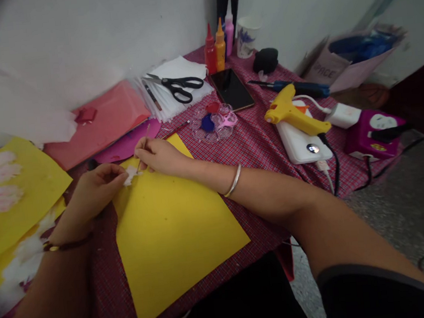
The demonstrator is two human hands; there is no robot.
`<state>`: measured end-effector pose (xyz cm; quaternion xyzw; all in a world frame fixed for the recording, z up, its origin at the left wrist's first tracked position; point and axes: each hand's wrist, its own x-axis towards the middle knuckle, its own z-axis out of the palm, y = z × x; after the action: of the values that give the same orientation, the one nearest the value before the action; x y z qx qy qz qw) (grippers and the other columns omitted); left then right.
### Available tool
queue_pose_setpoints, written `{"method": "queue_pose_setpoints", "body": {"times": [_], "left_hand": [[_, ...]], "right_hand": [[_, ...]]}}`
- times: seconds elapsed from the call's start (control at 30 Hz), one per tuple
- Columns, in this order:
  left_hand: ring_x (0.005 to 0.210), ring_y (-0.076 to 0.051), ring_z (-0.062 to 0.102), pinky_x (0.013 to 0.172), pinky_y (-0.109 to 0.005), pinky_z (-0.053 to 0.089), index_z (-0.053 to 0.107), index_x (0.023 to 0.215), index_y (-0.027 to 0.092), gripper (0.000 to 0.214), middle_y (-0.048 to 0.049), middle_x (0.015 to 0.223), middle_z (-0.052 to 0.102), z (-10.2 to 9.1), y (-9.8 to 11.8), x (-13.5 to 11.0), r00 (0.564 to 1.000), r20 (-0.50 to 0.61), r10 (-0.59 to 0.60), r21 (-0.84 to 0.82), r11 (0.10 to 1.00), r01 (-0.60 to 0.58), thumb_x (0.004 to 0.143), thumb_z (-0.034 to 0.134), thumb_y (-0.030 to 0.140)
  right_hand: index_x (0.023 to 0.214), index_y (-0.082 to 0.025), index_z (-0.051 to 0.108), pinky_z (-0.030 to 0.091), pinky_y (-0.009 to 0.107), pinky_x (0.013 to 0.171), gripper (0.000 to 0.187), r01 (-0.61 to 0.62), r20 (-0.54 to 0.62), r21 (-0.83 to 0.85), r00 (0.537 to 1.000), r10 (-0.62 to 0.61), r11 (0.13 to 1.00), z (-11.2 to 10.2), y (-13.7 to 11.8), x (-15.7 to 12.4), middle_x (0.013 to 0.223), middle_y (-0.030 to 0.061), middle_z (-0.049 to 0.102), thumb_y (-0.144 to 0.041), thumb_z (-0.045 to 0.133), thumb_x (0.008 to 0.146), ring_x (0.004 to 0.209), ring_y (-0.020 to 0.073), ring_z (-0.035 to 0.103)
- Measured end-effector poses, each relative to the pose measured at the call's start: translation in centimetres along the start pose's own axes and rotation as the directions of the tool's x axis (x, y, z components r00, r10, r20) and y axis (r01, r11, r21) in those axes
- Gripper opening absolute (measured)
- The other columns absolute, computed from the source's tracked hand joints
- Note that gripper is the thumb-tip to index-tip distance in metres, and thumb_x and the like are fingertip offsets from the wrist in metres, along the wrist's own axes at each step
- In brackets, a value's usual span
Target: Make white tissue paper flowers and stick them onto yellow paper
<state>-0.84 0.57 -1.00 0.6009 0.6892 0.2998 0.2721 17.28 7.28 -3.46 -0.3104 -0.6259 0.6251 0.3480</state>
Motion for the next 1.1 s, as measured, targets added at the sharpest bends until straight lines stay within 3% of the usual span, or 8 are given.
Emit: {"method": "queue_pose_setpoints", "body": {"times": [0.2, 0.53, 0.67, 0.77, 0.83, 0.9, 1.0, 1.1], "left_hand": [[0.06, -0.014, 0.051, 0.056, -0.026, 0.036, 0.064, 0.069, 0.019, 0.011, -0.0005, 0.066, 0.062, 0.1, 0.4, -0.1, 0.999, 0.022, -0.025, 0.057, 0.998, 0.024, 0.07, 0.064, 0.03], [0.068, -0.016, 0.054, 0.063, -0.028, 0.041, 0.064, 0.075, 0.019, 0.017, -0.0015, 0.074, 0.063, -0.2, -0.2, -0.3, 0.997, 0.065, 0.05, 0.139, 0.989, -0.059, 0.076, 0.059, 0.036], [0.078, -0.018, 0.059, 0.074, -0.03, 0.046, 0.067, 0.081, 0.019, 0.027, -0.0035, 0.082, 0.066, -0.3, 0.1, -0.9, 0.999, 0.046, -0.004, 0.038, 0.999, 0.002, 0.084, 0.053, 0.042], [0.081, -0.019, 0.062, 0.075, -0.03, 0.05, 0.068, 0.096, 0.018, 0.031, -0.0051, 0.091, 0.068, -1.3, 1.4, -1.5, 0.991, 0.028, -0.127, -0.097, 0.987, 0.13, 0.082, 0.054, 0.043], [0.079, -0.017, 0.062, 0.072, -0.028, 0.05, 0.067, 0.1, 0.018, 0.029, -0.0034, 0.09, 0.068, -2.7, 2.6, -2.4, 0.984, -0.058, -0.171, -0.092, 0.982, 0.166, 0.077, 0.058, 0.032], [0.072, -0.014, 0.059, 0.068, -0.025, 0.047, 0.067, 0.097, 0.018, 0.03, 0.0, 0.08, 0.065, -4.3, 3.7, -3.6, 0.954, -0.255, -0.16, -0.062, 0.987, 0.149, 0.069, 0.055, 0.018], [0.06, -0.011, 0.053, 0.061, -0.022, 0.041, 0.065, 0.083, 0.016, 0.03, 0.0044, 0.059, 0.054, -5.8, 4.4, -5.9, 0.83, -0.545, -0.115, -0.106, 0.992, 0.068, 0.06, 0.047, 0.01], [0.054, -0.012, 0.052, 0.056, -0.023, 0.038, 0.061, 0.073, 0.016, 0.024, 0.005, 0.049, 0.047, -5.3, 4.1, -7.7, 0.725, -0.66, -0.198, -0.258, 0.966, 0.029, 0.056, 0.045, 0.011]], "right_hand": [[0.08, -0.018, 0.046, 0.041, 0.018, 0.051, 0.016, 0.051, 0.046, -0.104, 0.998, -0.046, 0.993, 0.1, 0.1, 0.1, 0.064, -0.0024, 0.058, -0.015, 0.041, 0.095, 0.05, 0.0066, 0.052], [0.086, -0.016, 0.052, 0.043, 0.017, 0.052, 0.014, 0.062, 0.067, -0.131, 0.996, -0.053, 0.99, 0.2, 0.5, 0.2, 0.067, -0.0032, 0.06, -0.016, 0.042, 0.095, 0.051, 0.0058, 0.055], [0.079, -0.017, 0.05, 0.043, 0.016, 0.046, 0.018, -0.038, -0.047, 0.122, 0.998, 0.044, 0.992, -0.2, 0.5, 0.7, 0.058, -0.0052, 0.058, -0.011, 0.041, 0.094, 0.045, 0.0056, 0.053], [0.077, -0.017, 0.047, 0.044, 0.016, 0.041, 0.022, -0.145, -0.146, 0.38, 0.966, 0.214, 0.914, -0.7, 0.1, 1.2, 0.049, -0.0075, 0.053, -0.01, 0.036, 0.095, 0.037, 0.0061, 0.049], [0.076, -0.017, 0.048, 0.045, 0.015, 0.039, 0.022, -0.186, -0.104, 0.451, 0.961, 0.258, 0.873, -0.9, -0.1, 1.4, 0.045, -0.008, 0.053, -0.011, 0.037, 0.095, 0.035, 0.0064, 0.049], [0.076, -0.017, 0.049, 0.044, 0.014, 0.038, 0.021, -0.202, -0.056, 0.469, 0.965, 0.257, 0.86, -1.1, -0.3, 1.3, 0.044, -0.0081, 0.053, -0.01, 0.039, 0.094, 0.034, 0.0058, 0.049], [0.077, -0.016, 0.05, 0.044, 0.013, 0.038, 0.02, -0.197, -0.053, 0.465, 0.967, 0.249, 0.863, -1.3, -0.2, 1.0, 0.045, -0.0083, 0.053, -0.009, 0.041, 0.093, 0.035, 0.0054, 0.05], [0.078, -0.016, 0.05, 0.046, 0.015, 0.04, 0.018, -0.173, -0.063, 0.453, 0.972, 0.225, 0.875, -1.5, 0.1, 0.7, 0.046, -0.0077, 0.054, -0.011, 0.042, 0.093, 0.036, 0.0068, 0.051]]}}
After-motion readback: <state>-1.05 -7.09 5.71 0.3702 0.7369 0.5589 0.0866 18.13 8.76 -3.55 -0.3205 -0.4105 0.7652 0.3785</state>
